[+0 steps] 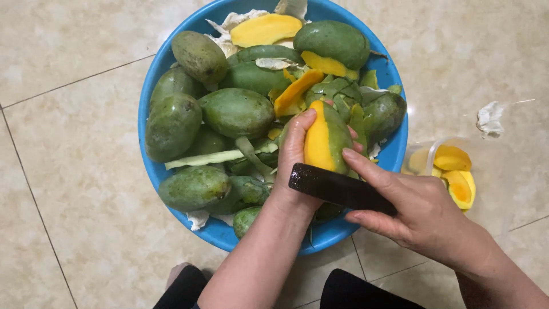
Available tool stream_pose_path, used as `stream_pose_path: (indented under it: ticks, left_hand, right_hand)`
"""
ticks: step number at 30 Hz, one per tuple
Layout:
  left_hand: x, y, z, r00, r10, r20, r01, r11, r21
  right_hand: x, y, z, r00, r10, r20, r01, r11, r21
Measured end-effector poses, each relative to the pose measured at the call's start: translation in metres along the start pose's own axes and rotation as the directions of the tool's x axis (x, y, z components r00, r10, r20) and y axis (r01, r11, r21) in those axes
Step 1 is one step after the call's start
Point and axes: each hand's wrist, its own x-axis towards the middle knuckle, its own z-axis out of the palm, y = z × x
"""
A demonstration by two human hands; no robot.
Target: Peeling and slicing green mangoes using a knife
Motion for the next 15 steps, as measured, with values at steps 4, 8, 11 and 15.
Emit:
stream_pose_path:
  ticks: [4, 8, 11, 15]
  left_hand:
    - [-0.001, 0.0, 0.004, 0.999, 0.031, 0.012, -0.031, 0.999, -0.007]
    - [-0.005, 0.0, 0.006, 0.995, 0.038, -0.092, -0.036, 0.999, 0.024]
    - [-0.006, 0.003, 0.011, 0.995, 0.047, -0.09, -0.041, 0.997, 0.064]
    - [-0.002, 0.005, 0.004, 1.0, 0.006, -0.005, -0.005, 1.0, 0.004]
  right_hand:
    - [0.008, -0.008, -0.002, 0.994, -0.084, -0.067, 0.08, 0.995, -0.054]
    - [0.013, -0.008, 0.001, 0.979, -0.153, -0.132, 0.137, 0.982, -0.127]
    - [0.011, -0.004, 0.002, 0.986, -0.103, -0.135, 0.09, 0.991, -0.099]
    - [0.004, 0.002, 0.0, 0.992, -0.044, -0.119, 0.032, 0.994, -0.103]
